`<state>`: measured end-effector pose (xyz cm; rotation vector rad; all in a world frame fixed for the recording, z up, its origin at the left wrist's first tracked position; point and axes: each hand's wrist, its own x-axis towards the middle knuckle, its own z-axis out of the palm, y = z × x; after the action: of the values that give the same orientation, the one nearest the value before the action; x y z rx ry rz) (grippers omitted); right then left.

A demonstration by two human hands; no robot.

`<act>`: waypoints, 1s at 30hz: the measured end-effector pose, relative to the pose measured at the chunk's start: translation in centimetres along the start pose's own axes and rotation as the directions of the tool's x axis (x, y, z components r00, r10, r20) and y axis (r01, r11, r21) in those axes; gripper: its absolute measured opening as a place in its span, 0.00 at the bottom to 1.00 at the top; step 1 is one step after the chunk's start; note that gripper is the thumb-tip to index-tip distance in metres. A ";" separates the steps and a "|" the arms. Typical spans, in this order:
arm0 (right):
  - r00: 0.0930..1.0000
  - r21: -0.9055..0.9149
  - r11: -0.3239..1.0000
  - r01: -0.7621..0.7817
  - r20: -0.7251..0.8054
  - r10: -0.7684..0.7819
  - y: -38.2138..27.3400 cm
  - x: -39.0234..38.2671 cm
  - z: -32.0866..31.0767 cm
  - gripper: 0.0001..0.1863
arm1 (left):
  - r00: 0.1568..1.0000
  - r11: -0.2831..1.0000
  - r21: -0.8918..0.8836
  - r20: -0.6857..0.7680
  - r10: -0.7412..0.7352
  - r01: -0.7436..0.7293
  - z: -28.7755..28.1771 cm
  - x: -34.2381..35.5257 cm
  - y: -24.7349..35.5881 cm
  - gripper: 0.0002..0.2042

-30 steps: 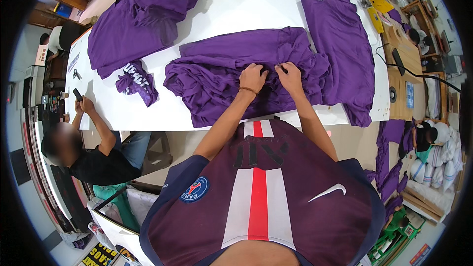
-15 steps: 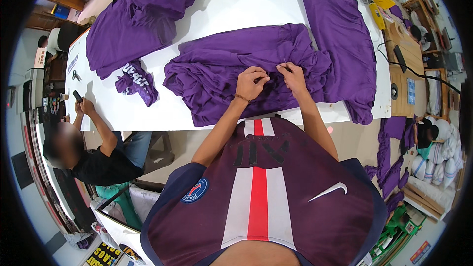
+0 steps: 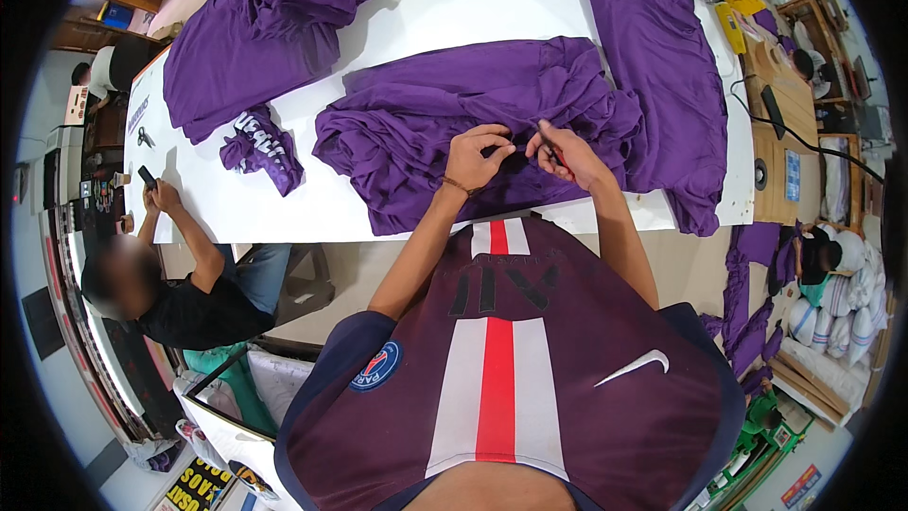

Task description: The person trims loose threads and fabric edges from a purple garment using a small cutting tool. They repeatedly pull and snip small sections along the hem and seams while the garment lies on a white table.

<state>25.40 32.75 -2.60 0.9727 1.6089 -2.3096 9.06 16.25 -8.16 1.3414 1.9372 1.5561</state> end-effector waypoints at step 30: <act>0.958 -0.073 0.993 -0.095 0.265 0.112 0.9 3.5 -0.8 0.24 | 0.994 0.998 -0.038 0.097 -0.042 0.046 -0.9 -0.5 0.7 0.08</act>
<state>23.47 33.88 -5.51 0.6780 1.4714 -2.1986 8.96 15.30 -7.39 1.3228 1.8553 1.4749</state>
